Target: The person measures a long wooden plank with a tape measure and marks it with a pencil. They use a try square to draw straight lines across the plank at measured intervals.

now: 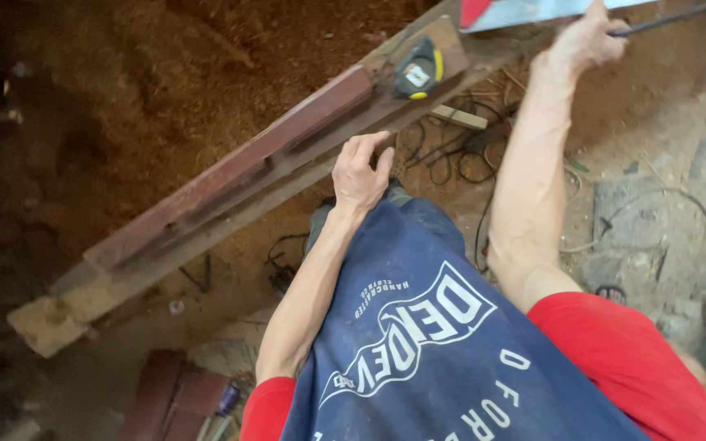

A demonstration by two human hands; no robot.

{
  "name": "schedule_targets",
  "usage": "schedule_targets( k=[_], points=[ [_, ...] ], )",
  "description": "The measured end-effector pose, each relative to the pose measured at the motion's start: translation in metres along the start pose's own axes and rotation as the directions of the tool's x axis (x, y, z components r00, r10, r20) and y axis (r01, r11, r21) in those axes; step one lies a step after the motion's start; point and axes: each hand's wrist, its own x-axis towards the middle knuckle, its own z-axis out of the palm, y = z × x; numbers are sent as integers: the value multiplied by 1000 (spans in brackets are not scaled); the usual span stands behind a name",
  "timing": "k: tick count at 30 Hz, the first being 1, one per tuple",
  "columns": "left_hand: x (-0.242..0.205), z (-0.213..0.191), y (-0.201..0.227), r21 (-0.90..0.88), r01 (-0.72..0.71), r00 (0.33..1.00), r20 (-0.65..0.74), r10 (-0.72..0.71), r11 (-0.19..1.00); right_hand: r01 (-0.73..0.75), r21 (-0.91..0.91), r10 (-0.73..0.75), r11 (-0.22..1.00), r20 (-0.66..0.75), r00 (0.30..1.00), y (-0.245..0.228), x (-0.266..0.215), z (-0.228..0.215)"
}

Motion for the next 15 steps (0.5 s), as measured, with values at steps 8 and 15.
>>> schedule_targets(
  k=[8, 15],
  points=[
    [27, 8, 49, -283, 26, 995, 104, 3, 959, 27, 305, -129, 952, 320, 939, -135, -85, -3],
    [9, -39, 90, 71, -274, 920, -272, 283, 959, -284, 140, 91, 949, 736, 671, -195, -214, -45]
  ],
)
